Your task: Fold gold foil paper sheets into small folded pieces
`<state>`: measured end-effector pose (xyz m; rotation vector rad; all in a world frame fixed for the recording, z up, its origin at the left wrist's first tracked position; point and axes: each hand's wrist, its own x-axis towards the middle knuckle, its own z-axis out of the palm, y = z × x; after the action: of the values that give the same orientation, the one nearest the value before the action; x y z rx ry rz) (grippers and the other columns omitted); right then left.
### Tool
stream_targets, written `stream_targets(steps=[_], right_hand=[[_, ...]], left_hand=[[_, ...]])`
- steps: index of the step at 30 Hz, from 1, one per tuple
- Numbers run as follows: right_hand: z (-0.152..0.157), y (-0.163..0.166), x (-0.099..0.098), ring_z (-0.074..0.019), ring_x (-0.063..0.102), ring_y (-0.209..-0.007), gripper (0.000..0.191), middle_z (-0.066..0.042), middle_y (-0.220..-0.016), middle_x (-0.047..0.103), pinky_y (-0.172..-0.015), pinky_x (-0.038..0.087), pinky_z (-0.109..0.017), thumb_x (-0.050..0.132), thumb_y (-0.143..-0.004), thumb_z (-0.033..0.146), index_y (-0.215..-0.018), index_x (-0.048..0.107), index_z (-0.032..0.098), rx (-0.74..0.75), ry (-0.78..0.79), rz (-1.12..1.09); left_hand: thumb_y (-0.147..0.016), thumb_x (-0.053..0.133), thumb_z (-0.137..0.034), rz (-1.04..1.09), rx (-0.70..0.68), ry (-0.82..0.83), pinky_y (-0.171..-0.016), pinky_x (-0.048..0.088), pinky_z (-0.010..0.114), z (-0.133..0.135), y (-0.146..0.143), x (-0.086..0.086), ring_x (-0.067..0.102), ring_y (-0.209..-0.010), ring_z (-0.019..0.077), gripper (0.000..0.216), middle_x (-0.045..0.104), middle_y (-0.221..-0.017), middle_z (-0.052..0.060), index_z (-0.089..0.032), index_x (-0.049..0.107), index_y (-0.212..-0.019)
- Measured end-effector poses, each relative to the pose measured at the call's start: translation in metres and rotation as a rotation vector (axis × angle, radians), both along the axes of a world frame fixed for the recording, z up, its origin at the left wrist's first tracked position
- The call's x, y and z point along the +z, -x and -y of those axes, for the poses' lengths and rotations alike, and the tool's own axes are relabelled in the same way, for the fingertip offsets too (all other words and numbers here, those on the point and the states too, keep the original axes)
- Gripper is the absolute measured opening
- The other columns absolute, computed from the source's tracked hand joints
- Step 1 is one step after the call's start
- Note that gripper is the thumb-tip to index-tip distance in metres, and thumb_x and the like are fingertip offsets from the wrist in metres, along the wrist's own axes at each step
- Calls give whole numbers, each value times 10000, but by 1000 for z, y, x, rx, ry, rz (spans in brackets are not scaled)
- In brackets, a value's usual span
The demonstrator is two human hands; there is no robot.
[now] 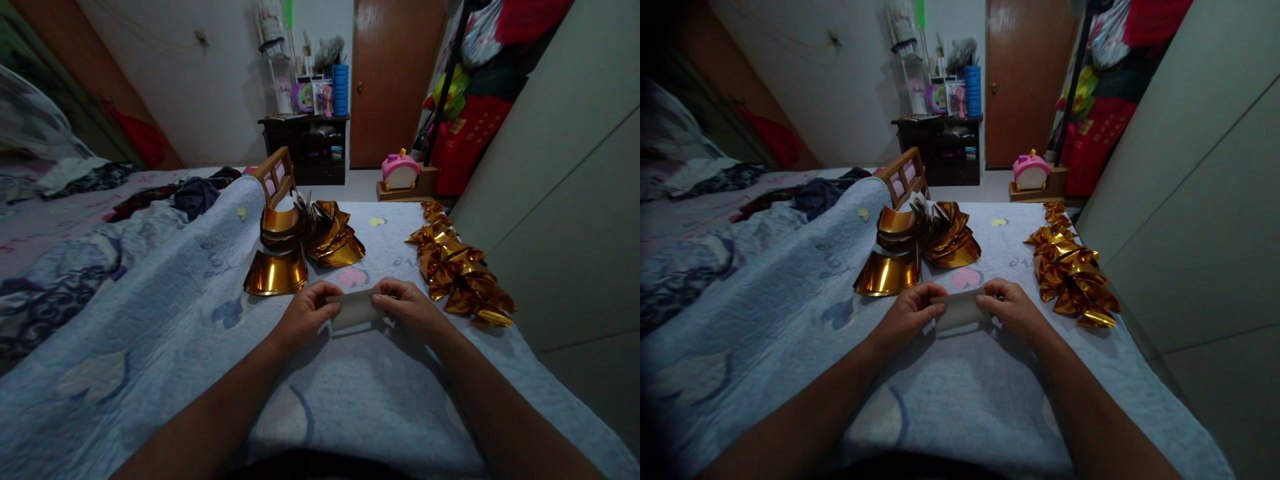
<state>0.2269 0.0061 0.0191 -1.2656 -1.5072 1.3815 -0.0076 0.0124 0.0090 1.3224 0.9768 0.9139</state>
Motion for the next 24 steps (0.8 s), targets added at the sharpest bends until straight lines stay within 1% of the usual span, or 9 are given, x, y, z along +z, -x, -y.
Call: stream_targets(steps=[2, 5, 11, 16, 24], right_hand=[[0, 0, -1, -115, 442, -581, 304, 31, -638, 489, -530, 342, -251, 692, -765, 476, -738, 582, 194, -7, -17, -27], [-1, 1, -3, -107, 432, -560, 317, 44, -634, 479, -527, 341, -251, 710, -748, 480, -750, 569, 196, -17, 6, -79], [-1, 2, -1, -107, 437, -561, 352, 48, -619, 479, -533, 355, -248, 724, -731, 496, -718, 528, 203, -27, 18, -95], [1, 2, 0, -104, 427, -540, 380, 48, -599, 483, -517, 343, -247, 718, -737, 530, -705, 521, 207, -30, 57, -114], [0, 1, -3, -103, 431, -540, 353, 43, -604, 497, -519, 315, -249, 719, -758, 502, -708, 541, 201, -20, 57, -125]], left_hand=[[-727, 766, -304, 7, -1, 9, -669, 462, 259, 0, 0, 0, 597, -733, 145, 263, 648, -814, 24, -152, 664, -916], [-726, 776, -339, 1, 8, 32, -657, 454, 250, 1, -1, 1, 589, -718, 138, 284, 648, -803, 19, -153, 664, -909], [-749, 753, -427, -45, 24, 55, -579, 394, 231, 0, -1, 3, 527, -625, 119, 291, 590, -676, 0, -155, 659, -789], [-746, 757, -413, -30, 39, 37, -585, 386, 233, 0, -1, 0, 516, -628, 116, 285, 586, -687, -1, -151, 659, -800], [-761, 744, -379, -36, 43, 10, -627, 408, 251, -1, 0, 0, 533, -657, 125, 247, 598, -705, 5, -149, 663, -801]])
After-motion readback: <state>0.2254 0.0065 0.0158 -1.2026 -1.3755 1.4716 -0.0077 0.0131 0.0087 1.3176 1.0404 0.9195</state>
